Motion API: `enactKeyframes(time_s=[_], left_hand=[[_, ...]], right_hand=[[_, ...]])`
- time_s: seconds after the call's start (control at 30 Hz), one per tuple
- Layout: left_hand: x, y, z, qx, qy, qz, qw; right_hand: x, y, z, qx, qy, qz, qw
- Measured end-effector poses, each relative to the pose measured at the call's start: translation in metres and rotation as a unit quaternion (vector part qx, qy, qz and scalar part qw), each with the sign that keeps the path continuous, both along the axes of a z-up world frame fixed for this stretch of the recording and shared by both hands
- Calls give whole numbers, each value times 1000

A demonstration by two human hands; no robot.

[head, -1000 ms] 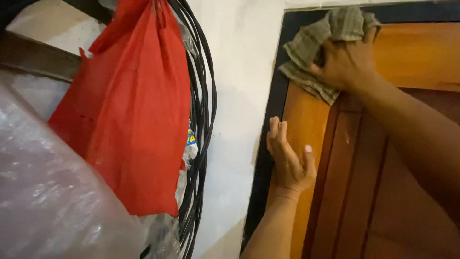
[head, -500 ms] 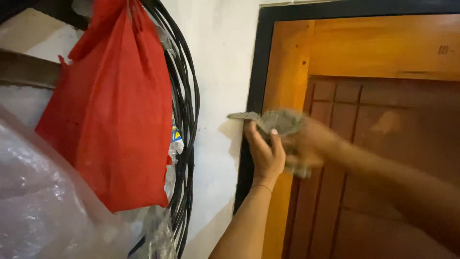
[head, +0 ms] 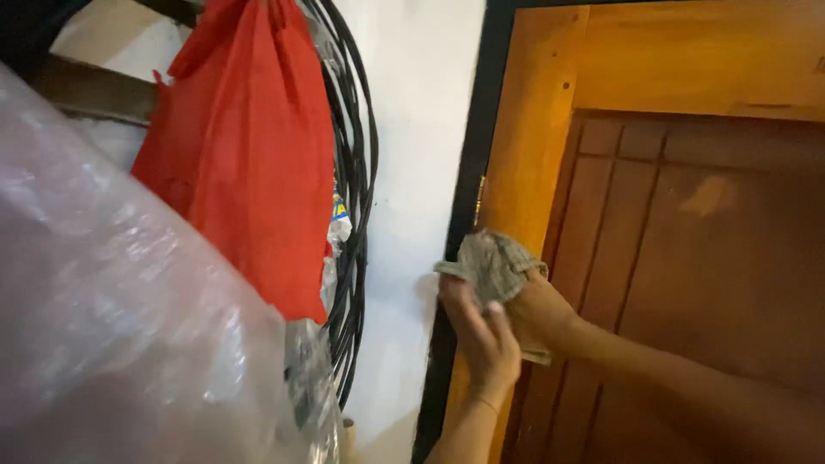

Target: Cleaning a wooden door and its handle using a cloth.

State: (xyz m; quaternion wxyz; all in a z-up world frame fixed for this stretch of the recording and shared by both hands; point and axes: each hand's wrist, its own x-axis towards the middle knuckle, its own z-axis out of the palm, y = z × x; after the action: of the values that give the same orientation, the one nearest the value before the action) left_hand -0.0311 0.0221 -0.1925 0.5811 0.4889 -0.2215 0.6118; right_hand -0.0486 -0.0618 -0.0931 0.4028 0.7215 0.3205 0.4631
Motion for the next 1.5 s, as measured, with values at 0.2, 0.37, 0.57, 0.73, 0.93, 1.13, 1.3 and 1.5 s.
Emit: enactKeyframes(time_s=[0.2,0.37,0.57,0.73,0.93,1.13,1.3,1.5], left_hand=[[-10,-24,-27,120,49,-41,991],[5,-22,20,171,7,53,984],[15,-14,97,316,55,240,916],[12,-14,168,303,38,278,911],[31,-19,244,255,58,309,914],[25,-14,175,249,40,314,915],[12,-2,71,329,61,222,916],[21,-20,118,296,11,238,925]], right_hand=[[-38,-4,43,-22,341,-173,924],[-27,-55,54,96,305,-67,945],[-42,-82,73,168,66,22,983],[-46,-69,105,192,-26,-54,980],[-19,-63,150,256,-98,4,962],[-11,-75,100,196,-110,24,974],[-78,-36,37,125,101,-294,942],[-41,-71,76,146,-64,-90,983]])
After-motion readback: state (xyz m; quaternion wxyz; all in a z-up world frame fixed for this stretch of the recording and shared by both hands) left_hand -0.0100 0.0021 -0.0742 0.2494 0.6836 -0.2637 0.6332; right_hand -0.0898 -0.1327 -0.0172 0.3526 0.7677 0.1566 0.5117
